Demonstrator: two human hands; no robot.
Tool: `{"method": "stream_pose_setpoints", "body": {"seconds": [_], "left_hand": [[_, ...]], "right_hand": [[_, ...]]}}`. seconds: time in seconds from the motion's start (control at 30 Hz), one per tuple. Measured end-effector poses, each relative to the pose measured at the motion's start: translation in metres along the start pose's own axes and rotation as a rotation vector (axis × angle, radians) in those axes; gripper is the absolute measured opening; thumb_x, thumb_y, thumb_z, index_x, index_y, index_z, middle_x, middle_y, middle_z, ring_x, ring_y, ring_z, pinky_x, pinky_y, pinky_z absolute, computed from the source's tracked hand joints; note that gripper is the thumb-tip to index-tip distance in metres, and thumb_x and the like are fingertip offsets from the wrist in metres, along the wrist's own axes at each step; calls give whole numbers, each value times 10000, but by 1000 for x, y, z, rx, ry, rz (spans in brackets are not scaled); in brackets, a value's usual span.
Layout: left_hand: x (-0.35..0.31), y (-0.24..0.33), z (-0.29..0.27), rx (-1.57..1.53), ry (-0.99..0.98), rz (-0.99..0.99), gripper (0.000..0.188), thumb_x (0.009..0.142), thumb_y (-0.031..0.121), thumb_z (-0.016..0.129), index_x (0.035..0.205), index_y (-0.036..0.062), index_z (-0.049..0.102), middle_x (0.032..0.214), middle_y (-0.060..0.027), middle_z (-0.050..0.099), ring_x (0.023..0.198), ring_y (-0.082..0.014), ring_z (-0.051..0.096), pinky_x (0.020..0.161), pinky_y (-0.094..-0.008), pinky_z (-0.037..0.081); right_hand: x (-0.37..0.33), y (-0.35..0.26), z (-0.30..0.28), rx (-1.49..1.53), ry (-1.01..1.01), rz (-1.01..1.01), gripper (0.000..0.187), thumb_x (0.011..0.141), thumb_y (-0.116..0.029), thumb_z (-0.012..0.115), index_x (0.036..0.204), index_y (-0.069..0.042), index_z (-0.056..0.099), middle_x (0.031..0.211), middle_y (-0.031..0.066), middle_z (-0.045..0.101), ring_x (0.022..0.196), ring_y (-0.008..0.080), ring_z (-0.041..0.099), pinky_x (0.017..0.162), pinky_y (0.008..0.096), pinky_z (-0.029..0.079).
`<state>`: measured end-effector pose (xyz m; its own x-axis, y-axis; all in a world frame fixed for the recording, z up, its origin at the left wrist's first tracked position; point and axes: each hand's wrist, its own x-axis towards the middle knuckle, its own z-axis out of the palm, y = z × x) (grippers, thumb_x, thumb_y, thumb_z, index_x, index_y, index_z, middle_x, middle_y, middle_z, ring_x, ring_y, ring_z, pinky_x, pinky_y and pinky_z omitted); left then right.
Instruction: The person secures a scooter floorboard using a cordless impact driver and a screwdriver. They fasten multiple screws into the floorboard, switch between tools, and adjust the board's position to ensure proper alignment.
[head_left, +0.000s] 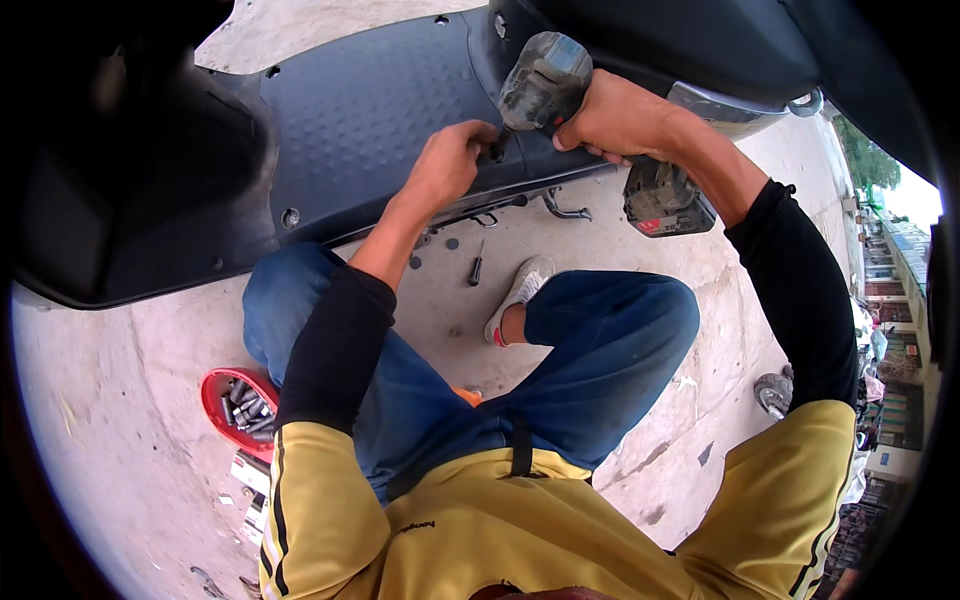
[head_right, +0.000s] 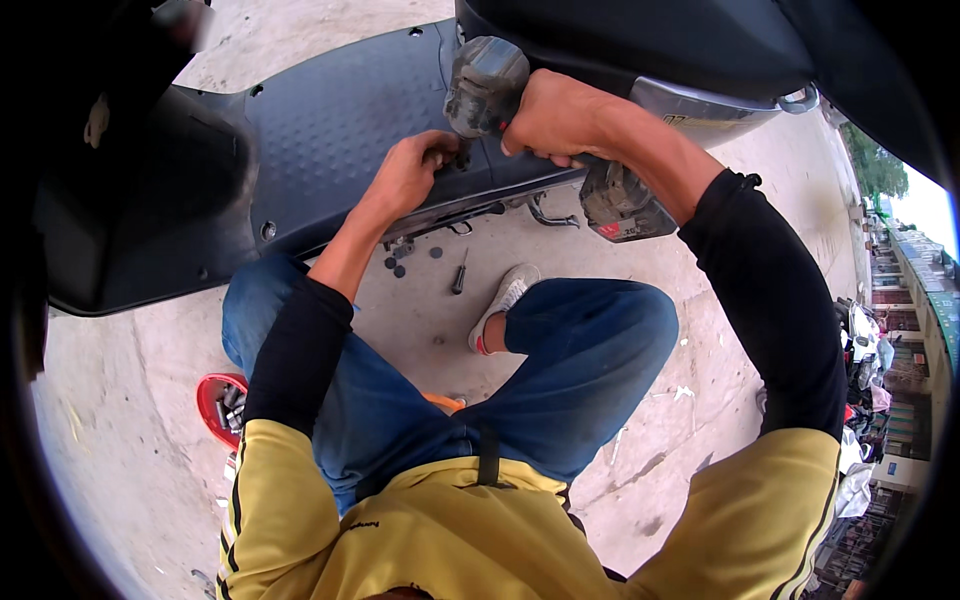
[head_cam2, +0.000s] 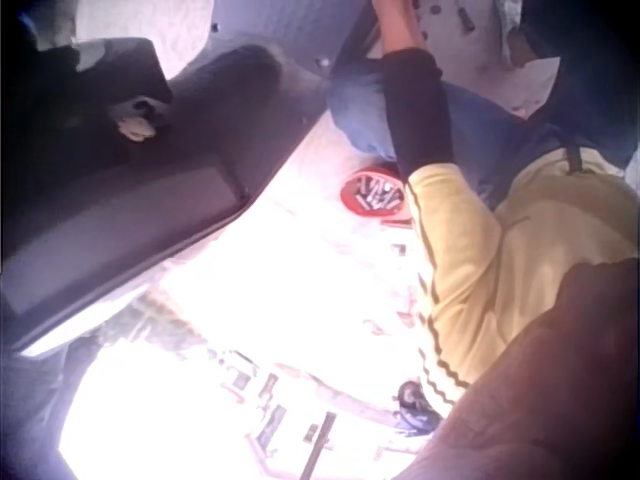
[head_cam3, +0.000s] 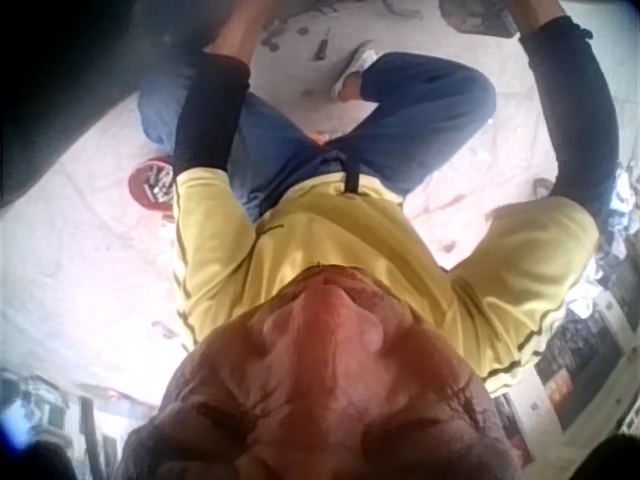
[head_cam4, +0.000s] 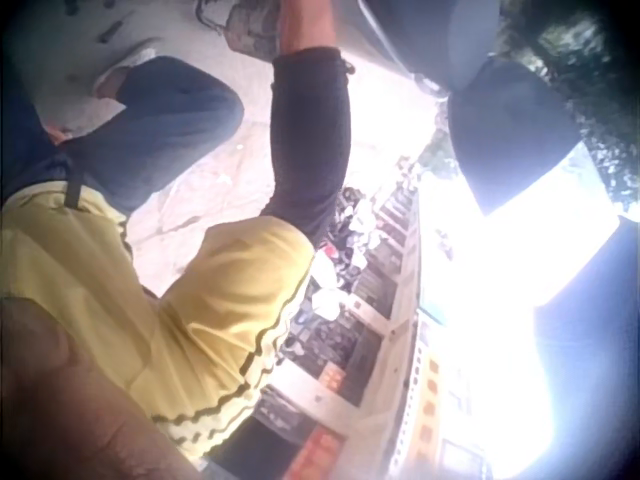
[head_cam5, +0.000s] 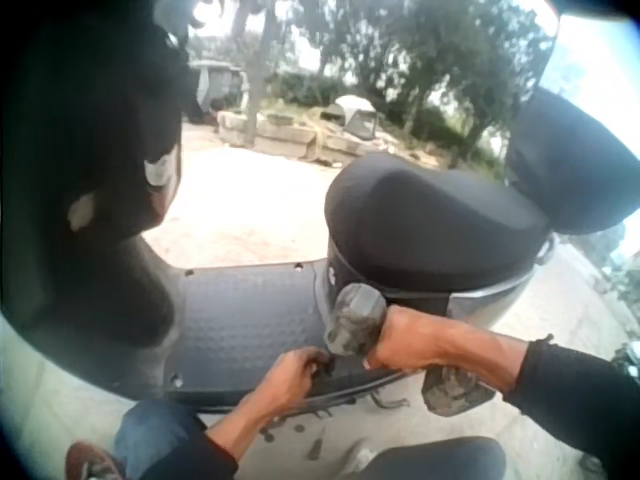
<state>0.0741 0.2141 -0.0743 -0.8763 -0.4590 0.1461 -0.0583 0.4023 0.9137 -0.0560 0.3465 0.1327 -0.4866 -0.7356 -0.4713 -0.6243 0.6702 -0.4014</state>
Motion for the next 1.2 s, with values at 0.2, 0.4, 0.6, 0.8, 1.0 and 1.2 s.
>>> {"method": "stream_pose_setpoints", "body": {"seconds": [0.2,0.4,0.6,0.8,1.0,1.2], "left_hand": [[-1,0,-4,-22,-11,-13,328,983,-60,526,1276,-42,671,1170,-191,745,1121,-286,705,988,-384,514],[-6,5,-1,60,4,20,332,980,-55,561,1293,-31,667,1176,-196,737,1126,-319,702,993,-403,517],[-12,9,-8,92,-29,34,356,975,-67,554,1312,-23,662,1203,-202,722,1142,-330,692,992,-411,514],[-14,1,-15,85,-47,37,372,975,-67,556,1331,-27,654,1232,-214,713,1172,-340,683,1010,-412,509],[-24,3,-32,169,-54,31,370,987,-44,552,1343,-24,649,1286,-227,697,1221,-353,669,1033,-408,506],[-49,24,-72,241,-41,73,375,995,-35,551,1356,-1,647,1292,-207,698,1209,-359,666,1028,-418,506]], "right_hand": [[-7,-6,1,-62,36,9,218,822,-130,753,753,64,682,569,92,570,457,182,539,464,361,437],[-9,-7,-1,-33,62,-1,204,807,-120,762,758,63,687,587,86,584,460,180,542,464,356,435],[-11,-6,-2,5,56,-3,180,815,-100,756,767,55,679,595,82,590,459,173,538,466,351,433],[-16,15,4,30,82,6,209,834,-134,769,768,42,678,585,73,582,451,168,524,470,344,417],[-59,49,36,286,205,5,182,869,-127,793,950,-18,672,631,0,553,490,94,463,475,297,383],[-89,38,38,485,217,-5,177,903,-152,827,913,-62,675,640,-8,567,504,80,493,516,258,410]]}}
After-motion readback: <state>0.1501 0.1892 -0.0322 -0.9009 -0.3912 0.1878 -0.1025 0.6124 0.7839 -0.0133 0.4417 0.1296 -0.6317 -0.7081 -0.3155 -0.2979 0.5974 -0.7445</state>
